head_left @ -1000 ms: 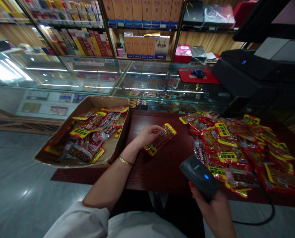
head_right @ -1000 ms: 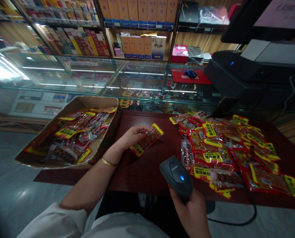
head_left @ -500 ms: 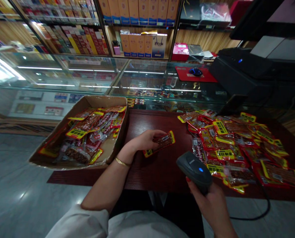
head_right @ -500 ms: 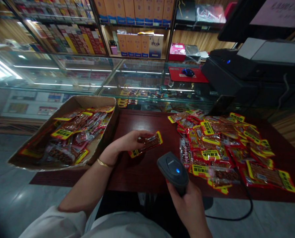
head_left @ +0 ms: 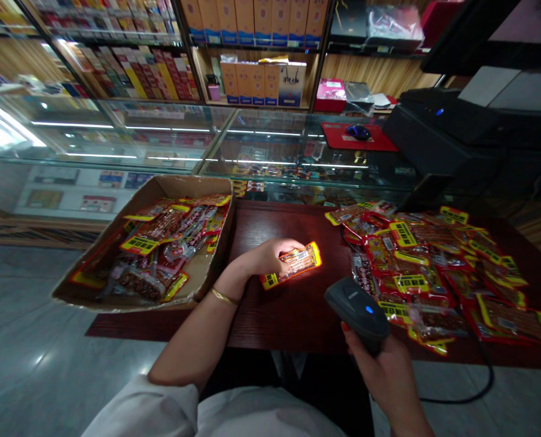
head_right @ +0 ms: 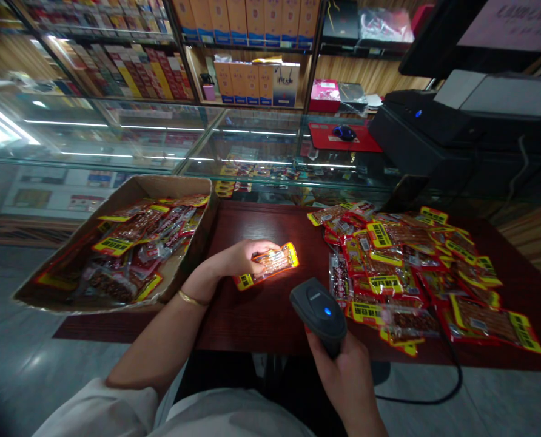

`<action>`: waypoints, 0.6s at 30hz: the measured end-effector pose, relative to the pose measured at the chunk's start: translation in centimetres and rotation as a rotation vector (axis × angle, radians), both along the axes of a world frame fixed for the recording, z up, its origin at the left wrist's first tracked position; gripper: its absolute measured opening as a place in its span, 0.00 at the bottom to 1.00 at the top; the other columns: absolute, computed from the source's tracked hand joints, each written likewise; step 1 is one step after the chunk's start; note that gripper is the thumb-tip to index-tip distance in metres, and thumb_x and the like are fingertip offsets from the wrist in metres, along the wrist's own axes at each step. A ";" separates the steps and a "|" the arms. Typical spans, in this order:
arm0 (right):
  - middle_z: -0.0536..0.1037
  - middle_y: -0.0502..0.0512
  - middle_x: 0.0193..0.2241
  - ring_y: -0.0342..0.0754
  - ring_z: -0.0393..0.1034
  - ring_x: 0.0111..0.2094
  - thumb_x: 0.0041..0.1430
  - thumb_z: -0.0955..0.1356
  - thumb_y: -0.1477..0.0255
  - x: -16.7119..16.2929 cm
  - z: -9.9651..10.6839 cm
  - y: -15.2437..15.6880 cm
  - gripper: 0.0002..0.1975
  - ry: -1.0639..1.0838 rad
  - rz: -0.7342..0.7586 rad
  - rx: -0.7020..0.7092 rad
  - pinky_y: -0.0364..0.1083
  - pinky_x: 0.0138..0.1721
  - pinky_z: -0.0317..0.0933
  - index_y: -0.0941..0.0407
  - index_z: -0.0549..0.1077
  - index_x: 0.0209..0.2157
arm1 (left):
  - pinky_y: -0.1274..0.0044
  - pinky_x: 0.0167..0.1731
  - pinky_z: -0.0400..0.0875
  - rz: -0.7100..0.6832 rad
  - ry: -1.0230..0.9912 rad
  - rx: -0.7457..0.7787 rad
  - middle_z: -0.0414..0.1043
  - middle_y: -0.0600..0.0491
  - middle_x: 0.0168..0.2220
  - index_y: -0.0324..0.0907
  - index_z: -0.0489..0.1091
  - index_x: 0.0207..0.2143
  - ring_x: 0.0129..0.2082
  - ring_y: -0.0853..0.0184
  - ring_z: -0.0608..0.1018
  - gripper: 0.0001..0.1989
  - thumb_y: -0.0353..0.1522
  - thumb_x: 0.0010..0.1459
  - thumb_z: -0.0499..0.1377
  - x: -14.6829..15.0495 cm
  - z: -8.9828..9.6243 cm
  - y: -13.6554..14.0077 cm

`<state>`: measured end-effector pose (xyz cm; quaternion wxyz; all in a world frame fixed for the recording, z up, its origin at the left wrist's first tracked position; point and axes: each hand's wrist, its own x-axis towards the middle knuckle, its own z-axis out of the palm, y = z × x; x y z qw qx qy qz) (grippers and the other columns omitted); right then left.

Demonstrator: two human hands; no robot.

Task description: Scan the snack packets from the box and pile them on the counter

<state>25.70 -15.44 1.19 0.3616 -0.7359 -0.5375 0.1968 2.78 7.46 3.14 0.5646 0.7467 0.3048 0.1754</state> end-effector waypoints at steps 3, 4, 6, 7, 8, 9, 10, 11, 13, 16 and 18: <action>0.85 0.60 0.26 0.57 0.83 0.29 0.62 0.68 0.49 0.0 0.0 -0.2 0.25 -0.006 0.012 -0.008 0.49 0.37 0.75 0.56 0.84 0.37 | 0.70 0.51 0.73 0.005 0.001 -0.004 0.80 0.46 0.53 0.39 0.75 0.55 0.51 0.58 0.81 0.34 0.20 0.42 0.62 0.1 -0.5 0.2; 0.85 0.59 0.26 0.58 0.83 0.28 0.62 0.68 0.49 0.0 -0.1 -0.2 0.25 -0.008 0.019 -0.008 0.49 0.37 0.76 0.56 0.84 0.37 | 0.70 0.52 0.73 0.003 -0.008 -0.014 0.79 0.46 0.54 0.40 0.74 0.56 0.52 0.58 0.80 0.34 0.21 0.43 0.62 0.1 -0.7 0.3; 0.86 0.60 0.26 0.58 0.83 0.29 0.62 0.68 0.48 0.2 -0.1 -0.2 0.25 -0.012 0.024 -0.006 0.50 0.37 0.76 0.57 0.84 0.37 | 0.71 0.52 0.73 -0.004 -0.021 -0.024 0.79 0.47 0.54 0.41 0.73 0.57 0.52 0.59 0.80 0.33 0.22 0.45 0.61 0.0 -0.8 0.3; 0.86 0.60 0.27 0.58 0.83 0.29 0.61 0.68 0.48 0.3 -0.2 -0.2 0.25 -0.013 0.021 -0.004 0.50 0.37 0.76 0.57 0.84 0.37 | 0.71 0.52 0.73 -0.011 -0.024 -0.023 0.79 0.47 0.54 0.41 0.73 0.57 0.52 0.59 0.80 0.33 0.22 0.45 0.61 0.0 -0.8 0.2; 0.86 0.60 0.28 0.59 0.83 0.30 0.60 0.69 0.49 0.3 -0.2 -0.1 0.25 -0.012 0.020 -0.001 0.50 0.37 0.76 0.57 0.84 0.37 | 0.71 0.52 0.73 -0.018 -0.025 -0.027 0.79 0.47 0.55 0.41 0.73 0.58 0.52 0.60 0.80 0.33 0.22 0.46 0.61 -0.1 -0.7 0.2; 0.86 0.60 0.29 0.59 0.83 0.30 0.60 0.69 0.49 0.4 -0.1 -0.1 0.24 -0.011 0.015 0.004 0.50 0.37 0.77 0.57 0.84 0.38 | 0.71 0.52 0.73 -0.017 -0.028 -0.038 0.79 0.47 0.55 0.41 0.72 0.58 0.51 0.60 0.80 0.33 0.22 0.47 0.61 -0.1 -0.6 0.1; 0.87 0.60 0.30 0.59 0.84 0.31 0.60 0.69 0.50 0.3 -0.1 -0.1 0.23 -0.007 0.010 0.011 0.50 0.37 0.77 0.56 0.84 0.38 | 0.71 0.51 0.74 -0.006 -0.032 -0.060 0.79 0.47 0.55 0.41 0.72 0.59 0.51 0.60 0.80 0.33 0.23 0.47 0.61 -0.1 -0.4 0.1; 0.87 0.60 0.31 0.58 0.84 0.32 0.61 0.69 0.52 0.3 0.0 -0.2 0.22 0.000 0.007 0.020 0.49 0.38 0.77 0.56 0.84 0.39 | 0.71 0.49 0.74 0.018 -0.040 -0.095 0.79 0.47 0.54 0.40 0.72 0.59 0.50 0.59 0.80 0.33 0.23 0.47 0.62 -0.1 -0.3 0.0; 0.87 0.59 0.33 0.57 0.84 0.34 0.62 0.70 0.55 0.3 0.2 -0.3 0.20 0.019 0.005 0.054 0.49 0.40 0.77 0.55 0.84 0.41 | 0.72 0.45 0.75 0.111 -0.072 -0.201 0.80 0.46 0.52 0.40 0.71 0.59 0.47 0.59 0.82 0.34 0.24 0.46 0.63 0.2 -0.2 -0.1; 0.87 0.58 0.33 0.56 0.84 0.34 0.62 0.70 0.58 0.4 0.4 -0.8 0.16 0.053 0.019 0.116 0.47 0.40 0.77 0.54 0.84 0.40 | 0.73 0.39 0.76 0.311 -0.165 -0.402 0.82 0.46 0.47 0.40 0.69 0.61 0.39 0.62 0.83 0.36 0.26 0.46 0.66 1.7 -0.1 -0.2; 0.87 0.57 0.32 0.55 0.84 0.33 0.62 0.70 0.60 0.9 0.4 -1.3 0.14 0.069 0.002 0.137 0.46 0.38 0.77 0.54 0.84 0.38 | 0.74 0.37 0.76 0.385 -0.234 -0.530 0.82 0.46 0.45 0.41 0.69 0.60 0.35 0.64 0.83 0.35 0.26 0.47 0.67 3.7 0.3 -0.3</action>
